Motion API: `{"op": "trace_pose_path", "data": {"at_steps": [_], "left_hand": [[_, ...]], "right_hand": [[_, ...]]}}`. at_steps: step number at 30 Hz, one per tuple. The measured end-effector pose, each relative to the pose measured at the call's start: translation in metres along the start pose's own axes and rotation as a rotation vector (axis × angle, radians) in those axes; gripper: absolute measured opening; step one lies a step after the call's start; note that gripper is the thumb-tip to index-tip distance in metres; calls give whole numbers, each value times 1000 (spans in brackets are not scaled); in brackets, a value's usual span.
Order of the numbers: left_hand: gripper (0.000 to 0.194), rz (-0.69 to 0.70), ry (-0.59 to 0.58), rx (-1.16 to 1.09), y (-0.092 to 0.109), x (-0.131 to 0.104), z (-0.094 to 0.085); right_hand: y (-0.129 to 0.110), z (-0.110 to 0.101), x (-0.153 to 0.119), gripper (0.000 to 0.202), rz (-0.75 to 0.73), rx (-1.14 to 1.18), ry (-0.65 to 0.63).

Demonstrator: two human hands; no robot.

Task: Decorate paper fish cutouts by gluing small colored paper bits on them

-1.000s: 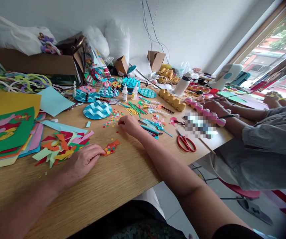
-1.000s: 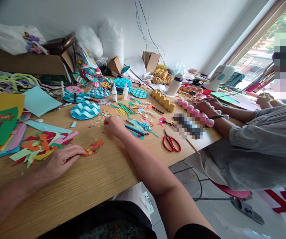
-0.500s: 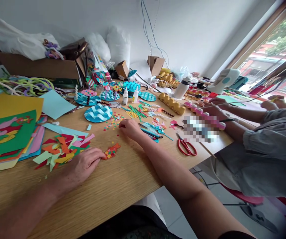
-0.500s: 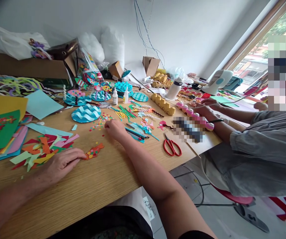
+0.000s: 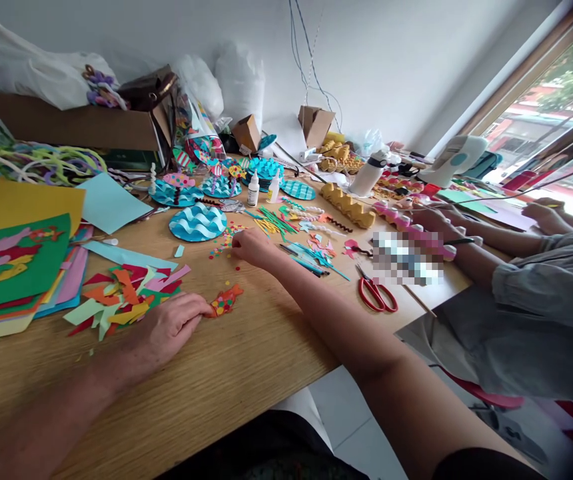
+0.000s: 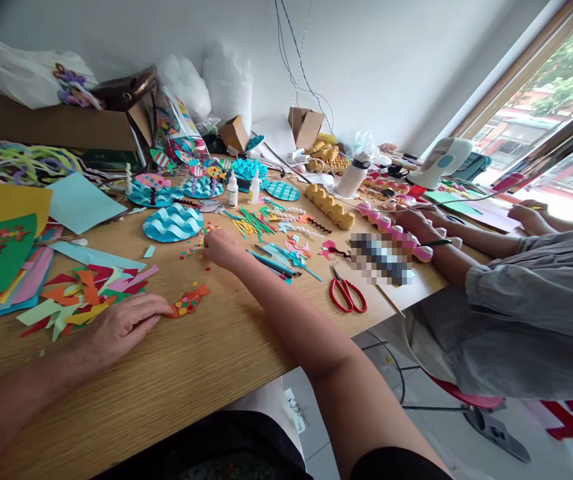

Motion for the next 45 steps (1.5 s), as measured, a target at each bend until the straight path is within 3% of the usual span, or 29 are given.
{"op": "trace_pose_path", "data": {"at_steps": [16,27,33,39,45], "left_hand": [[27,-5,6,-3,4,4,-5],[28,-11,32,-12,4,3,-4],[28,-13,32,1,5,4,-5],[29,-4,37,2,4,4,-4],[28,-19,29,-18,1,4,-4]], "right_hand": [[-9,10,-2,31,61,-138,23],[25,-1,-8,26,89,80,119],[22,0,-10,25,0,110,92],[32,-5,-13,22,90,49,24],[30,2,-9,23,20,40,6]]}}
Point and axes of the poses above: each hand's wrist, its own x-axis towards the middle knuckle, its own z-axis out of the palm, y = z × x, the point moved 2 cm from there along x, towards the middle knuckle, and after that the axes turned 7 degrees about -y, right-handed, at the moved point
